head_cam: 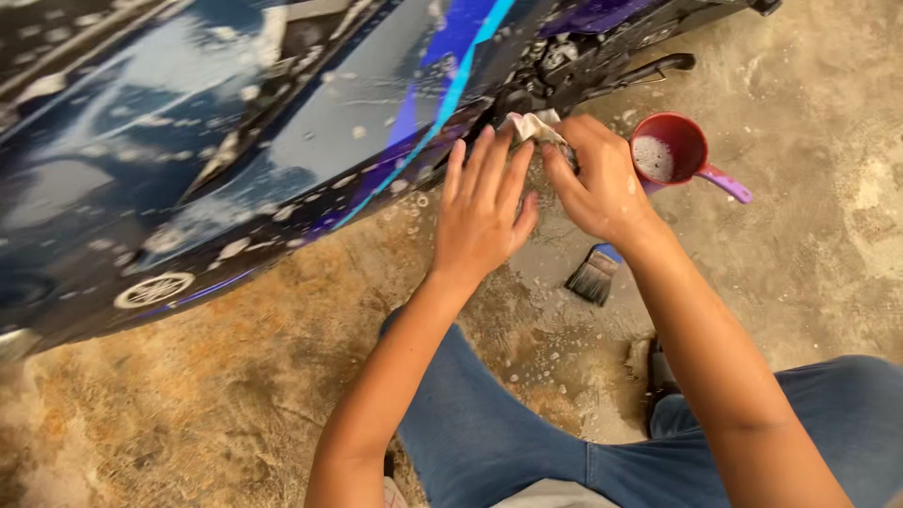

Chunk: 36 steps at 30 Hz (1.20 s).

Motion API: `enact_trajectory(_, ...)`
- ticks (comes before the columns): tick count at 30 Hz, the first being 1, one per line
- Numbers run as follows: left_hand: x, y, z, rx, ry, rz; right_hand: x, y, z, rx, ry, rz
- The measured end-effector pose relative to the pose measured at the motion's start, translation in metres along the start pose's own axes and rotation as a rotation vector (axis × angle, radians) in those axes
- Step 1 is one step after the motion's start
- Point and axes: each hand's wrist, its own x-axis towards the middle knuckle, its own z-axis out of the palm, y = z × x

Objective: The person scrubs the under-seat compartment and side fairings of a blue motorcycle using a soapy sponge. They repeatedly dip the sponge into a red bucket of soapy water to clean the engine area, side panels, and front fairing. The person also wipes the handlebars and mirrors with the sponge.

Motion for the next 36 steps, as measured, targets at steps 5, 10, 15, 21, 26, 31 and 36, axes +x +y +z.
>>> enact_trajectory(5,0.020,0.045,0.134,-0.199,-0.151,0.004,-0.031,0.178,-0.015,-0.174,-0.082,0.383)
enact_trajectory(10,0.023,0.115,0.262,-0.333,-0.269,0.025,-0.070,0.365,-0.012,-0.241,-0.162,0.704)
enact_trajectory(15,0.027,0.148,0.356,-0.258,-0.344,0.005,-0.071,0.488,0.042,-0.299,-0.188,0.568)
enact_trajectory(21,0.024,0.134,0.447,0.101,-0.480,0.151,-0.080,0.566,0.093,-0.307,-0.556,0.572)
enact_trajectory(26,0.006,0.120,0.488,0.093,-0.501,0.339,-0.097,0.603,0.128,-0.343,-0.662,0.517)
enact_trajectory(31,-0.042,0.119,0.466,0.000,-0.464,0.414,-0.140,0.598,0.172,-0.357,-0.728,0.189)
enact_trajectory(36,-0.101,0.106,0.412,-0.058,-0.508,0.409,-0.177,0.534,0.217,-0.411,-0.882,0.039)
